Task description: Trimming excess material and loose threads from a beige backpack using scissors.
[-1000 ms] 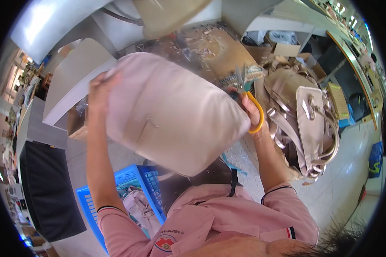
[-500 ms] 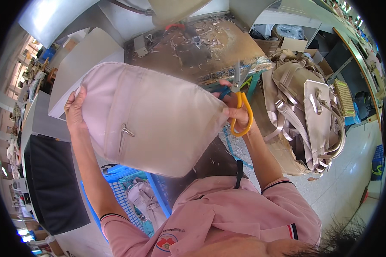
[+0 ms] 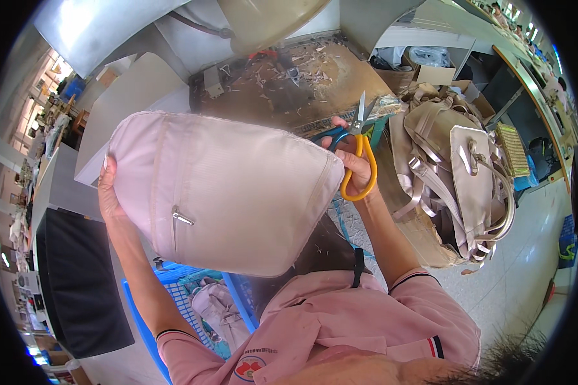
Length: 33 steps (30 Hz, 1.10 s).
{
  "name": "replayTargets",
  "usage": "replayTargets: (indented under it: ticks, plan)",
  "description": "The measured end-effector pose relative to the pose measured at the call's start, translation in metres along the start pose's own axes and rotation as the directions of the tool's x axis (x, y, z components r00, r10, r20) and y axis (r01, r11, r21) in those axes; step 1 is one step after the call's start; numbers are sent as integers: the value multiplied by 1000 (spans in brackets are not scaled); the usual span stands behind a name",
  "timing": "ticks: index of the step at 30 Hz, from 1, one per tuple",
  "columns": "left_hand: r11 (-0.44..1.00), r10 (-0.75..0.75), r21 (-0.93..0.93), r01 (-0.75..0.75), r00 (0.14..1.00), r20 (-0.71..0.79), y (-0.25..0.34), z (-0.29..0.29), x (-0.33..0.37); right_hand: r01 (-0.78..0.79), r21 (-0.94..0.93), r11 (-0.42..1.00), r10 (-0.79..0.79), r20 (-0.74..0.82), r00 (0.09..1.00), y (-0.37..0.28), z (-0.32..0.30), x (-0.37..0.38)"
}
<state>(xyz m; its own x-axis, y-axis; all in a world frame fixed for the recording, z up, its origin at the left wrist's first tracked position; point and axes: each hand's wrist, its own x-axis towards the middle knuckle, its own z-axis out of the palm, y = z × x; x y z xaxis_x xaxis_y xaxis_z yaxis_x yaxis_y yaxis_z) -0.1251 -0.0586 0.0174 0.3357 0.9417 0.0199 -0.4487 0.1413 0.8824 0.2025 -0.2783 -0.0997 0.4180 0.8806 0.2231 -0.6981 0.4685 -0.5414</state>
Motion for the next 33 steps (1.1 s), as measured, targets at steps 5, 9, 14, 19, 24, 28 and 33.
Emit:
replayTargets:
  ticks: [5,9,14,19,24,28,33]
  plan:
    - [985,-106,-129,114,992,73,1,-10,-4,80,153,985,-78,-21,997,-1,-5,8]
    - [988,-90,-114,100,992,86,0,-16,-9,143,102,985,-141,-24,990,-6,-9,10]
    - [985,-87,-139,100,991,98,-3,-19,-12,214,-179,960,-217,4,976,-28,-8,2]
    - [969,-124,-194,156,978,168,-7,-25,-12,15,-659,752,-63,-49,997,-1,1,-22]
    - [988,-38,-150,37,999,-5,-6,-27,-6,23,-554,833,-114,-132,985,35,11,-15]
    - [986,-40,-164,40,999,5,-2,-18,-2,-4,-504,864,-132,-235,963,20,20,15]
    - [993,21,-114,-28,997,-68,-4,-4,1,-37,-442,896,-97,-277,956,12,28,45]
